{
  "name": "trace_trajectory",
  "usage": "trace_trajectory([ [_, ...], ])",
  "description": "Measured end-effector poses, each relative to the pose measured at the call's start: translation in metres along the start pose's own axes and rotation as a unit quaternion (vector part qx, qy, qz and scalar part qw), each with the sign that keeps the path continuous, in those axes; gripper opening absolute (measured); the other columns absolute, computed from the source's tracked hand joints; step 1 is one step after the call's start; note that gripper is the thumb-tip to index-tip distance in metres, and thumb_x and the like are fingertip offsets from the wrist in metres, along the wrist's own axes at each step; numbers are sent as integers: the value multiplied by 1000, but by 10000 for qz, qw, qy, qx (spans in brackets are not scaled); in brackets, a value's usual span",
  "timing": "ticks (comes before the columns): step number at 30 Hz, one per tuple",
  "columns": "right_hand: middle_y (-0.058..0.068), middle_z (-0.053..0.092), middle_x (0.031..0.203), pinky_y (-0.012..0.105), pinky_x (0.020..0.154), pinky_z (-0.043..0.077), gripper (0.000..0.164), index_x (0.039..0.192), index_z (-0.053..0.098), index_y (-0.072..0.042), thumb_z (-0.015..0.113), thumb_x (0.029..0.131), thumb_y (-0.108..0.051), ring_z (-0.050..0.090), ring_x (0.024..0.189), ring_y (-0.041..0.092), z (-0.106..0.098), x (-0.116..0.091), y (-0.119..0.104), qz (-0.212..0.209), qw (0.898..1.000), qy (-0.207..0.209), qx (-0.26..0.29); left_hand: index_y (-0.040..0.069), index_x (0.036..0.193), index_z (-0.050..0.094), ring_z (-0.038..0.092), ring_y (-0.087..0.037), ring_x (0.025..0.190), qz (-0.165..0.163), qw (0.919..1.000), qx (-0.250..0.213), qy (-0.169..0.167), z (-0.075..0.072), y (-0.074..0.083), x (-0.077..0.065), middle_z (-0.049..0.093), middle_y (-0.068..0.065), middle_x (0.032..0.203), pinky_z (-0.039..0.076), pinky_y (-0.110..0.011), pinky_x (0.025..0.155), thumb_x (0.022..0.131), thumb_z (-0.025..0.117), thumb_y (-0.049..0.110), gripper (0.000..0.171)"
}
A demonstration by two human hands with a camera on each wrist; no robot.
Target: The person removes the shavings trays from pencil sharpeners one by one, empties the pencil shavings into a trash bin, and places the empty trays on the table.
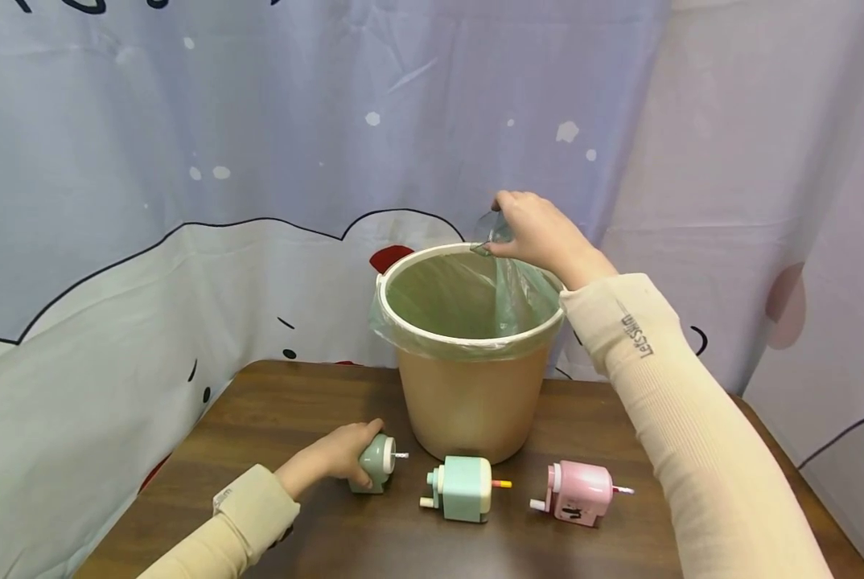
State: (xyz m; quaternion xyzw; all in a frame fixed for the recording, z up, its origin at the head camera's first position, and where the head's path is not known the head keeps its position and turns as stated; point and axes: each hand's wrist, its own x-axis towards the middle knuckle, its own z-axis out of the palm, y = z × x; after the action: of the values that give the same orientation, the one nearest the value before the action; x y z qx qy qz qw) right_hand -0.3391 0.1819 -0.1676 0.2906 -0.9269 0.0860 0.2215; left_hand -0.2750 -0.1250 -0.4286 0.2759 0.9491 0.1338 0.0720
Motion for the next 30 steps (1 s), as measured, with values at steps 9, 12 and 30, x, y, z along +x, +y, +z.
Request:
trace_trajectory([
  [9,27,59,116,51,93,43,50,118,51,6,72,81,-20,55,109,42,1,-5,-3,678,9942,409,731,2,114,49,59,-23,82,-28,9999,80,66,2,-2,2,61,-12,94,50,-37,75,56,89,13,71],
  [12,28,59,117,49,95,43,49,117,51,7,72,81,-19,56,109,41,2,-11,-4,863,9868,670,1199,1,115,48,59,-24,83,-7,9999,122,79,3,-1,3,62,-12,95,50,-37,76,56,90,13,73],
  [30,19,64,118,41,93,47,41,111,57,2,74,80,-18,61,107,34,11,-31,-7,989,9602,1465,2164,-1,118,48,59,-24,83,-12,10000,67,8,-2,7,2,62,-13,96,49,-38,76,58,89,12,74],
])
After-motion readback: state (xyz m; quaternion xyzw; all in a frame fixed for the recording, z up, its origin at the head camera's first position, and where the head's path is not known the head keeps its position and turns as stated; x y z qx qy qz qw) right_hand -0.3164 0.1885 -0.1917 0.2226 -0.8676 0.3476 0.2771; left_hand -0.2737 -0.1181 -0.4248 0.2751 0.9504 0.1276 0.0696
